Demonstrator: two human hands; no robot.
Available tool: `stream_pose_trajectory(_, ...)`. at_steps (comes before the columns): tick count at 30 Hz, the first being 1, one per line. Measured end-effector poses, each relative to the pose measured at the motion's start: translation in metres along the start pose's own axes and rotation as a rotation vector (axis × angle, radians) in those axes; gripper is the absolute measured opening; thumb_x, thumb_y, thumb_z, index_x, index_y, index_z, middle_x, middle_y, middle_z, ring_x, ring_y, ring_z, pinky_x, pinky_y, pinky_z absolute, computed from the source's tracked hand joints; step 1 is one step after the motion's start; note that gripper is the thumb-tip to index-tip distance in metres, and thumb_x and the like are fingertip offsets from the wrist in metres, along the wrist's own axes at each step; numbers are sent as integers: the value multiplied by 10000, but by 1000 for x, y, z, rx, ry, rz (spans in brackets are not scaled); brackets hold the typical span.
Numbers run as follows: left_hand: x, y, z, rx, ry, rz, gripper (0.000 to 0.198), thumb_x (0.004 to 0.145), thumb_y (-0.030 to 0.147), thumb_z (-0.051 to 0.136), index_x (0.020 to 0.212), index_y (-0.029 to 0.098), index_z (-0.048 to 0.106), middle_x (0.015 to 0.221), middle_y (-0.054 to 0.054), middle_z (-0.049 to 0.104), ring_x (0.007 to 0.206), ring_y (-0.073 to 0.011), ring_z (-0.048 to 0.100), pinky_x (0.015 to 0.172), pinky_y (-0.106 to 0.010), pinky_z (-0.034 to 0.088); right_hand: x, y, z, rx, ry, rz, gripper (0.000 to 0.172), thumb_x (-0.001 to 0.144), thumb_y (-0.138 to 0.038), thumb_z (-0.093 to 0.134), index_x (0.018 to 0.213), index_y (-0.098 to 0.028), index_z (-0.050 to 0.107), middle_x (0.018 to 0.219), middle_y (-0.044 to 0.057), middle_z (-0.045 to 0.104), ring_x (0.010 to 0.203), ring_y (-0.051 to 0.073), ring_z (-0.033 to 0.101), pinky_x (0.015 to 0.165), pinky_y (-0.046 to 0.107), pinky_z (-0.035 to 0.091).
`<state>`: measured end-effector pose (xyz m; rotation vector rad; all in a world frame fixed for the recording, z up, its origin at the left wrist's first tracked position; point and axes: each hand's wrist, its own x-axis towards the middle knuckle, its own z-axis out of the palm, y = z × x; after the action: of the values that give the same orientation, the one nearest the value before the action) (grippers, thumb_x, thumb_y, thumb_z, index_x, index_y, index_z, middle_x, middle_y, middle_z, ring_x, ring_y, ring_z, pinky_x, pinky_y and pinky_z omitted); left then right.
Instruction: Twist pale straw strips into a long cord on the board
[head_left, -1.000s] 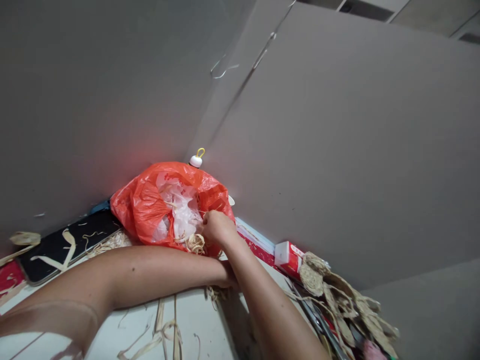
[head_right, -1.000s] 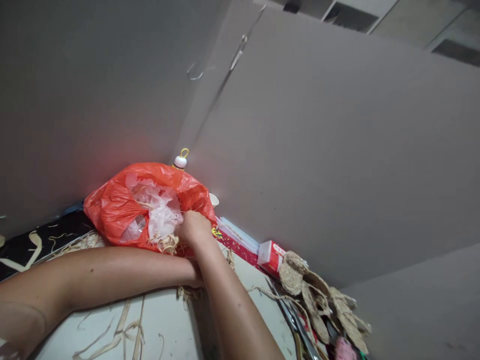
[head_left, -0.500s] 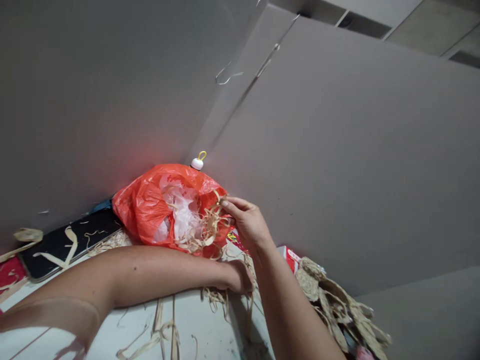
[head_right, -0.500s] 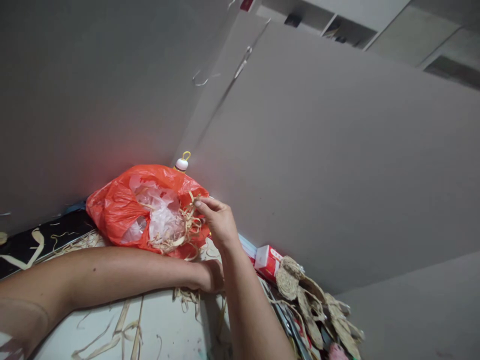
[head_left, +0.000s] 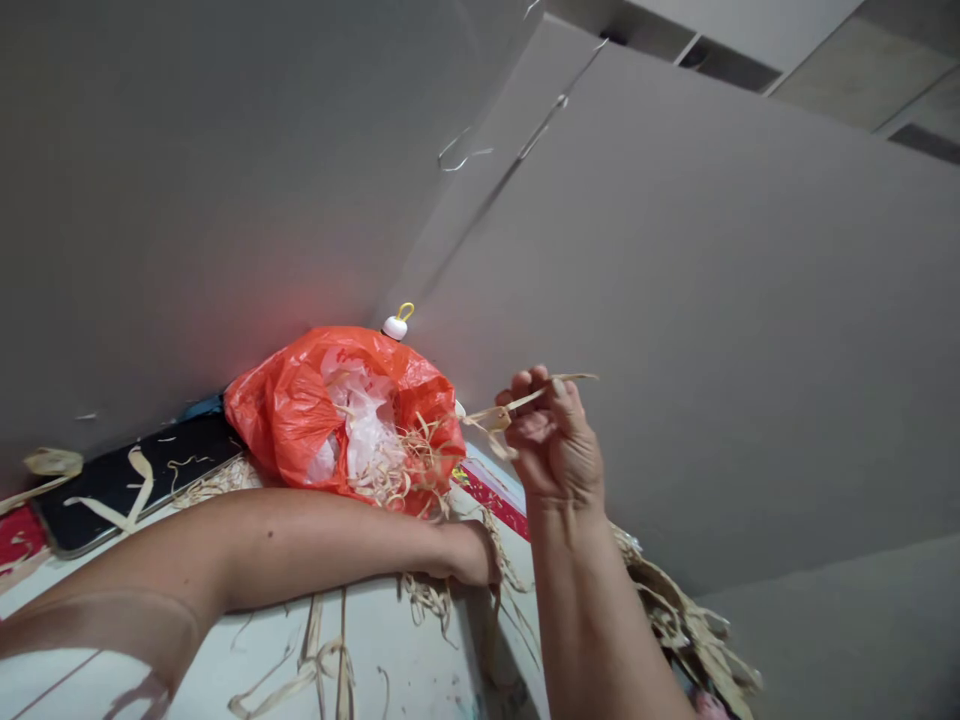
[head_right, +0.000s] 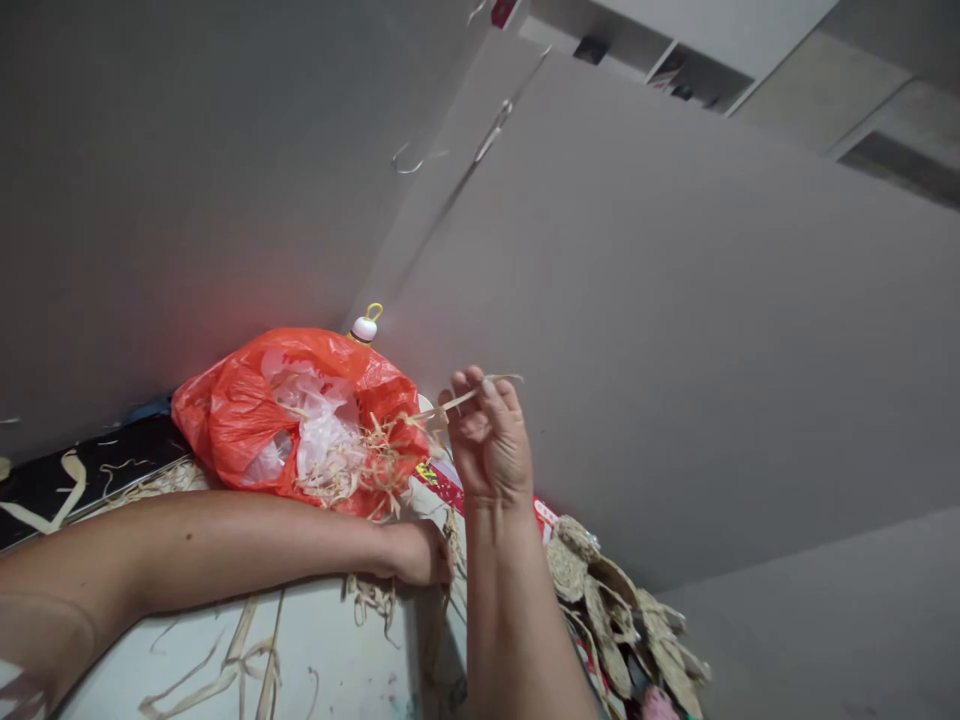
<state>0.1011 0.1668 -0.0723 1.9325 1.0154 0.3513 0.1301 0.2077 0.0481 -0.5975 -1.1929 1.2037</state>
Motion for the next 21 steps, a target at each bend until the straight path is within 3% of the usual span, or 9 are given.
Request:
stream_pose_trajectory(4,-5,5,-3,5,-22,-53,190,697,218,533,798,140,674,468,12,480,399,-110,421,420,-222,356,1,5,5,-349,-114,115,179,546,-237,814,616,-187,657,676,1,705,647,143,643,666,288,512)
stream_pose_trajectory(9,-7,8,-7,46,-32,-38,137,669,184,541,731,140,655,471,23,452,426,-103,412,423,-210,334,-3,-2,14,-13,-70,98,179,598,-200,784,652,-217,614,766,-24,711,683,110,649,713,281,525)
stream_pose_trajectory(12,-4,8,-8,68,-40,-30,111,668,185,547,689,133,643,469,14,464,434,-113,418,453,-230,362,-8,-5,17,-52,-65,165,192,600,-178,777,731,-211,641,734,-30,688,524,55,564,532,188,495)
stream_pose_trajectory(16,0,6,-6,46,-56,-32,105,662,184,555,659,122,640,490,-9,506,454,-125,458,490,-245,394,-14,0,13,-112,-66,172,203,608,-227,778,785,-194,684,630,-42,625,378,7,343,310,118,263)
stream_pose_trajectory(17,0,5,-5,30,-53,-33,116,666,185,548,671,121,644,502,-13,515,454,-125,461,491,-247,396,-15,2,12,-117,-68,166,184,608,-242,780,758,-194,685,621,-42,619,384,9,346,312,119,253)
stream_pose_trajectory(21,-1,2,-1,-41,-12,-39,167,661,184,521,719,114,661,501,-14,496,428,-127,441,454,-255,376,-14,9,4,-228,-115,158,172,591,-285,798,703,-212,689,700,-22,663,561,74,539,474,182,422)
